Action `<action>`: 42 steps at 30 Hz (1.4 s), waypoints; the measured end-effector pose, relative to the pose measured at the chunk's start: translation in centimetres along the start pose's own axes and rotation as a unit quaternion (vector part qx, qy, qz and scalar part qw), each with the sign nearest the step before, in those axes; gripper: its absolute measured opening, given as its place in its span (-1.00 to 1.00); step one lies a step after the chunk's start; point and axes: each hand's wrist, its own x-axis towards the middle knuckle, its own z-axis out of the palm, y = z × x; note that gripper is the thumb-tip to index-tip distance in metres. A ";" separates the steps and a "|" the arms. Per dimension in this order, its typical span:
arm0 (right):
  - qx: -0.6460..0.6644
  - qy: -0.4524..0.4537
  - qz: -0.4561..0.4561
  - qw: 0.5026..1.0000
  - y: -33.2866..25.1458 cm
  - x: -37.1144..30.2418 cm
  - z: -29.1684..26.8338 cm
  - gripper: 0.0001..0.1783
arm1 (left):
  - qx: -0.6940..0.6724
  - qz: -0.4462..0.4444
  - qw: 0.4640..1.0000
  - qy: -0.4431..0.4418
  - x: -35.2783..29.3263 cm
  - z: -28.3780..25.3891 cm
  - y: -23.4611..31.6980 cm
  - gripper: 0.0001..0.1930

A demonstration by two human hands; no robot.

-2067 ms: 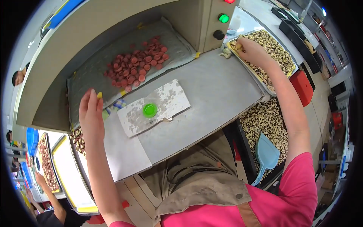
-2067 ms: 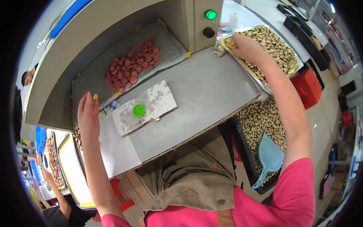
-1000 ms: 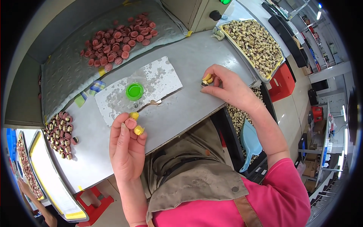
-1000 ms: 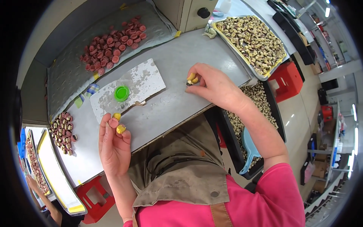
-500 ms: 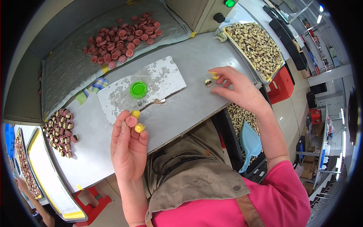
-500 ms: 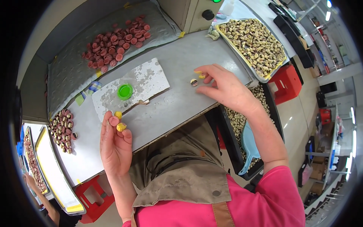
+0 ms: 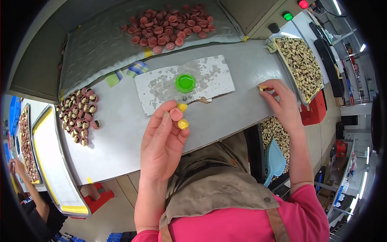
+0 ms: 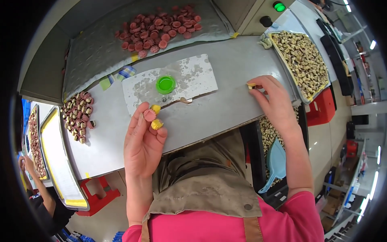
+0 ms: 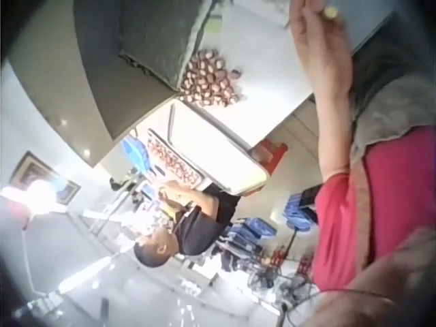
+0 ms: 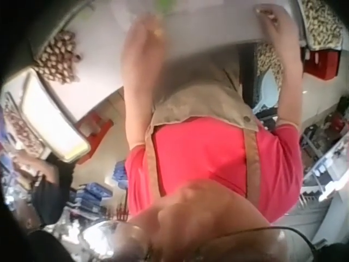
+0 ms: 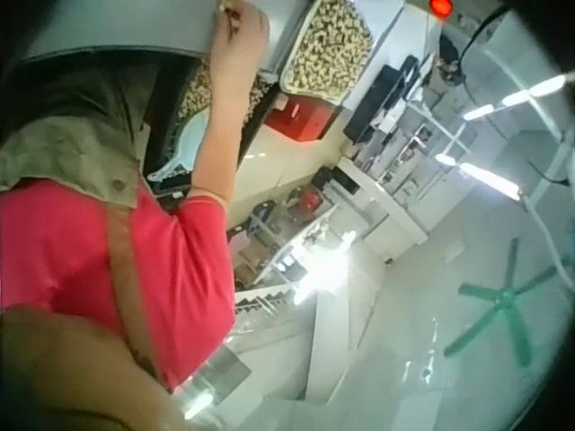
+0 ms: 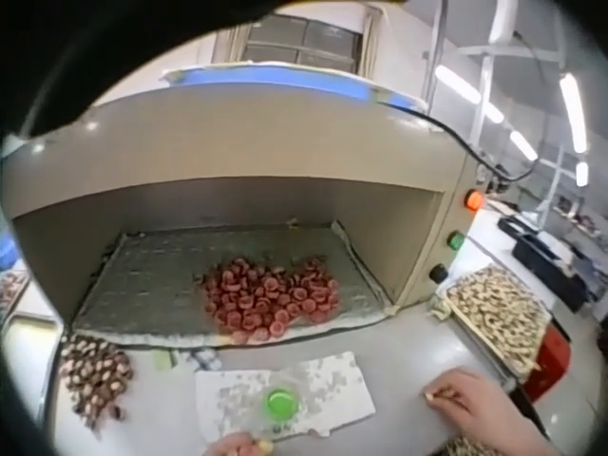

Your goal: Assembling small plastic parts by inserting a yellow component into a brown shell at a factory workbench.

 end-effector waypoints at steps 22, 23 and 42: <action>-0.026 0.022 -0.030 0.999 2.8 1.4 0.2 -0.80 | 0.005 0.077 0.997 0.022 0.6 0.3 -0.6 -0.66; -0.056 0.024 -0.034 0.998 2.5 1.0 0.1 -0.81 | 0.007 0.070 0.997 0.033 0.4 0.3 -0.3 -0.66; 0.030 -0.049 -0.335 0.941 -10.0 7.6 7.7 -0.85 | 0.002 0.024 0.998 0.058 -0.1 0.4 0.9 -0.66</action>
